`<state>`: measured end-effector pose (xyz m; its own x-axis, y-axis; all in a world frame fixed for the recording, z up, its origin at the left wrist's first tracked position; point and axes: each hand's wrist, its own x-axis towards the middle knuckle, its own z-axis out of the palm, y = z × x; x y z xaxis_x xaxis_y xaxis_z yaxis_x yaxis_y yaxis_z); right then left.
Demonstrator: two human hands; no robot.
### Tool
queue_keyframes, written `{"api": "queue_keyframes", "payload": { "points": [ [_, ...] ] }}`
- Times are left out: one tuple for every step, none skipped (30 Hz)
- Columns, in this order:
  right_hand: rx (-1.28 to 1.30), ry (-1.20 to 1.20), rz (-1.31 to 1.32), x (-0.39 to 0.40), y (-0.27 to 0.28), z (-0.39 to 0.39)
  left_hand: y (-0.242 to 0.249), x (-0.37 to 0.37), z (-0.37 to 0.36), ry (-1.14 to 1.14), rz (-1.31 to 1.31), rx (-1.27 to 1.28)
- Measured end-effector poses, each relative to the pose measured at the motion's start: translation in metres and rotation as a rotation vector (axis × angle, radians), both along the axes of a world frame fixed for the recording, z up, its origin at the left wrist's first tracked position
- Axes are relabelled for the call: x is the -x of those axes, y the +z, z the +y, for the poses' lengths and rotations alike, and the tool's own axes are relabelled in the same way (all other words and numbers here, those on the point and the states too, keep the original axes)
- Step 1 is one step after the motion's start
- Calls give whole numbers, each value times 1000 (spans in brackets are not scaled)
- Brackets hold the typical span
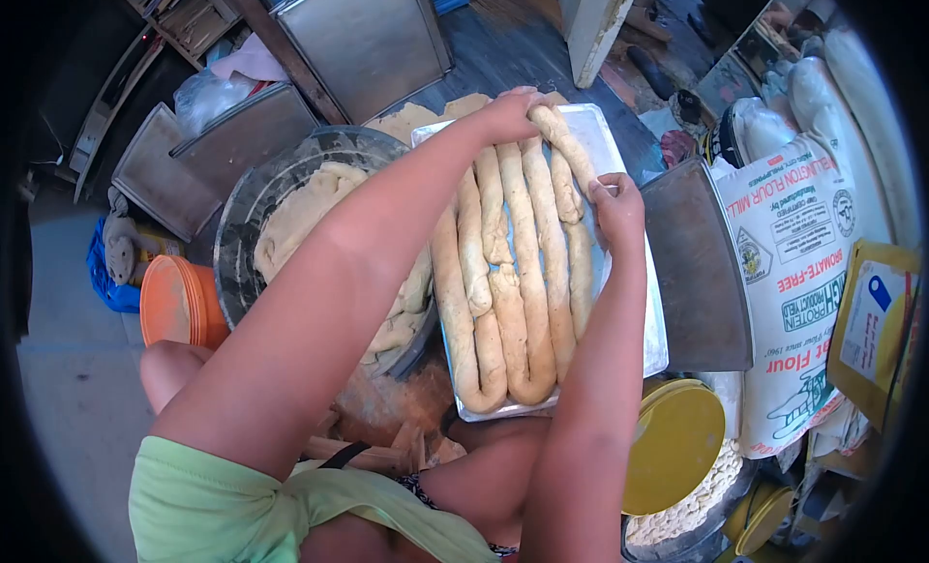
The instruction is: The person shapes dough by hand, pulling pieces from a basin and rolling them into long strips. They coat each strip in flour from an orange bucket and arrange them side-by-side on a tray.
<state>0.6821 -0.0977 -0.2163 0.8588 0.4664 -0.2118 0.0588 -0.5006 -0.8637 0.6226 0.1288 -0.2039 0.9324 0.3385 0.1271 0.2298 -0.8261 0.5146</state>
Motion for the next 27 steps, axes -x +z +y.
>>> {"api": "queue_keyframes", "payload": {
  "points": [
    [-3,-2,0,2,7,1,-10,-6,10,-110,-37,74],
    [-109,-53,74,5,15,0,-17,-15,22,-218,-29,109],
    [-213,-102,147,7,24,-2,-12,-20,28,-217,-31,106],
    [-261,-68,192,5,27,-6,-1,-22,33,-248,44,260],
    [-261,-66,191,2,29,-10,8,-24,35,-278,121,415],
    [-235,-2,274,-2,31,-14,14,-25,35,-277,121,416],
    [-209,61,357,-8,31,-19,18,-26,32,-183,99,562],
    [-31,138,353,-21,25,-23,22,-25,28,-87,76,706],
    [-30,135,355,-30,9,-23,16,-29,24,-89,79,708],
    [110,184,57,-37,-12,-21,8,-35,17,39,19,465],
    [249,231,-244,-41,-23,-20,2,-39,10,165,-43,221],
    [254,164,-406,-21,0,-10,-5,-42,2,166,-44,223],
    [255,165,-406,-15,-4,-2,-11,-43,-6,60,-34,17],
    [86,158,-342,-12,-12,5,-14,-43,-10,-46,-22,-188],
    [-83,149,-277,-5,-10,13,-9,-43,-12,-44,-23,-187],
    [96,240,-321,-3,-2,14,-3,-44,-14,-51,85,-122],
    [96,240,-317,-3,7,12,2,-43,-15,-59,195,-57],
    [56,267,-91,-1,20,12,-1,-45,-13,-59,198,-56],
    [15,292,136,2,26,12,-1,-47,-9,-59,205,-90],
    [36,285,72,5,25,13,-3,-47,-7,-57,211,-127],
    [33,292,77,7,17,15,-1,-42,-14,-50,216,-129],
    [41,310,-55,9,7,19,2,-35,-26,-148,219,-234],
    [45,328,-188,8,0,23,6,-29,-38,-245,223,-341],
    [130,396,-223,7,1,23,6,-27,-47,-273,225,-310],
    [-29,489,-36,13,22,24,3,-11,-45,-267,236,-277],
    [-9,423,-105,9,15,26,2,2,-49,-208,87,-199],
    [10,356,-171,10,7,30,1,21,-56,-149,-62,-124]
  ]
}}
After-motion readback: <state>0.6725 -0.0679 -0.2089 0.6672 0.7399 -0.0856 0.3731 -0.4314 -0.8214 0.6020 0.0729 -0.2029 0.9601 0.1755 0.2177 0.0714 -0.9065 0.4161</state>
